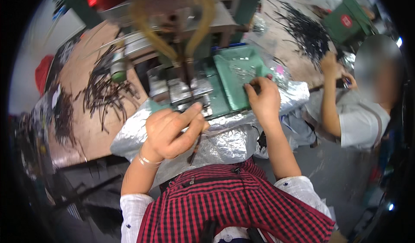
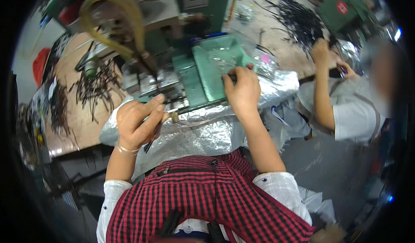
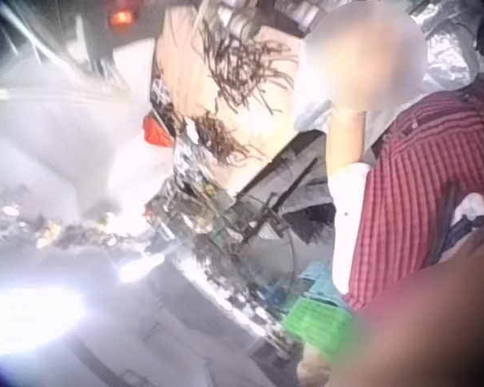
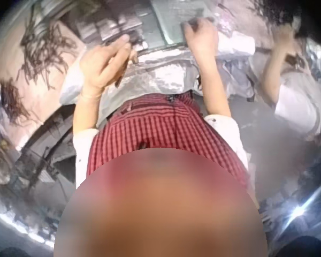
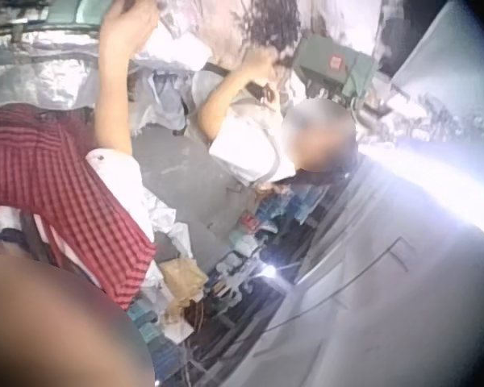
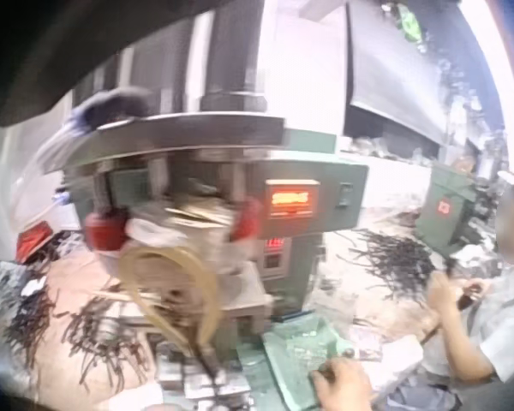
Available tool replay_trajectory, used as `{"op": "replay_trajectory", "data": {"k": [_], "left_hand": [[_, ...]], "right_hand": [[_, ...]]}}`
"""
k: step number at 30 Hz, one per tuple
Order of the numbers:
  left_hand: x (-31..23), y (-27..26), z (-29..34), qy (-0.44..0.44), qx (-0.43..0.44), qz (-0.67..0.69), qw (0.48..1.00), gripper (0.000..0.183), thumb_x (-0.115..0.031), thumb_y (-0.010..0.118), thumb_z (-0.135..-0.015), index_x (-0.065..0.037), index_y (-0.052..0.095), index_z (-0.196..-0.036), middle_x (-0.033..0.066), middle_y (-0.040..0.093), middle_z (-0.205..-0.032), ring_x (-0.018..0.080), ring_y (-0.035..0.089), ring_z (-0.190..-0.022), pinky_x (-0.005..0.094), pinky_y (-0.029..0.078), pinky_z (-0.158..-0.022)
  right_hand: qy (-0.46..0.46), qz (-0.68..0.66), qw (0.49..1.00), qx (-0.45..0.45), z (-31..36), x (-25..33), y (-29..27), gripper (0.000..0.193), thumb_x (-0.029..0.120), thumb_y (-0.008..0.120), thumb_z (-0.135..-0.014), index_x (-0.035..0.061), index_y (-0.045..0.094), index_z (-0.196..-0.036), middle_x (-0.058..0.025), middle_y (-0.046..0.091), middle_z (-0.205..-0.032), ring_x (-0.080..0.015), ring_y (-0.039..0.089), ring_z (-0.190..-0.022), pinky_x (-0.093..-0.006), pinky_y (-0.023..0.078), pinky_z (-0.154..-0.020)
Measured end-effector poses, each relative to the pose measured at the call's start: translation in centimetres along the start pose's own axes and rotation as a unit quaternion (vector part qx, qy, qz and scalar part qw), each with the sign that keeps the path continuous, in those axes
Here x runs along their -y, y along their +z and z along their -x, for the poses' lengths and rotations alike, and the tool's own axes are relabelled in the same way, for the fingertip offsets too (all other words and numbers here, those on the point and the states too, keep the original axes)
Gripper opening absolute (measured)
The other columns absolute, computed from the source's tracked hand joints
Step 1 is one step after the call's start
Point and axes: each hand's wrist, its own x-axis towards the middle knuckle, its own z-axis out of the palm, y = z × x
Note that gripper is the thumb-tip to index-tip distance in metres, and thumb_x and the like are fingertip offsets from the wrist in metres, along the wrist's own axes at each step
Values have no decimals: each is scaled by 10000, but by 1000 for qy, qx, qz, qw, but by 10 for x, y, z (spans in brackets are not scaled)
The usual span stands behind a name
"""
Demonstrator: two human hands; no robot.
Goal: The person repeatedly picks a black wire and a small metallic component, places them into a green press machine, and operates the lever to crimp the component onto the wire. Finished units are placed into a green tray on the table.
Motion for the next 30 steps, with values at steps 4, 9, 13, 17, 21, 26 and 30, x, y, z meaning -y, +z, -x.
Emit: {"op": "replay_trajectory", "data": {"k": [4, 9, 13, 17, 21, 26, 30], "left_hand": [[-9, 4, 4, -36, -7, 9, 999, 191, -150, 788, -783, -73, 725, -946, 134, 754, -1039, 101, 609, -622, 234, 425, -484], [-21, -52, 42, -94, 25, -90, 991, 168, -132, 741, -835, -84, 731, -995, 122, 745, -1067, 144, 624, -677, 269, 465, -554], [41, -118, 106, -361, -93, -225, 900, 144, -63, 653, -941, 15, 700, -1053, 157, 724, -1049, 254, 679, -956, 349, 524, -846], [128, -166, 198, -524, -27, -350, 776, 345, -261, 637, -1004, 72, 722, -1020, 228, 715, -974, 312, 670, -843, 396, 515, -797], [195, -155, 248, -656, 77, -263, 703, 619, -462, 678, -943, 140, 627, -808, 234, 597, -663, 265, 492, -595, 436, 431, -609], [226, -141, 244, -668, 119, -123, 725, 189, -95, 675, -889, 91, 644, -884, 145, 627, -664, 204, 576, -538, 354, 458, -515], [212, -150, 258, -677, 33, 104, 728, 215, -96, 613, -958, 17, 621, -1141, 127, 692, -886, 182, 641, -533, 297, 477, -451]], "right_hand": [[-7, 39, 999, 16, 2, -6, 11, 133, 88, 748, -779, 4, 653, -816, -184, 647, -858, -393, 614, -870, -499, 464, -839], [-134, 98, 986, -33, 7, -4, 11, 85, 44, 689, -818, 19, 659, -894, -167, 653, -867, -407, 613, -882, -490, 460, -937], [56, -135, 988, -45, 13, -19, 16, 92, 39, 627, -896, -14, 639, -971, -196, 665, -851, -370, 660, -768, -427, 516, -720], [32, -213, 975, -48, -4, 5, 32, 149, 96, 665, -893, 31, 676, -1027, -156, 690, -924, -339, 668, -846, -423, 516, -756], [70, -287, 955, -2, -20, 22, 24, 155, 118, 703, -895, 20, 713, -1015, -125, 711, -893, -211, 666, -768, -332, 520, -715], [88, -238, 967, 10, -2, 6, 6, 161, 119, 714, -878, 15, 729, -1000, -134, 719, -875, -217, 681, -777, -331, 524, -714], [42, -149, 987, -35, 17, -15, -14, 154, 104, 730, -858, 30, 737, -992, -113, 722, -889, -182, 677, -780, -312, 525, -719]]}}
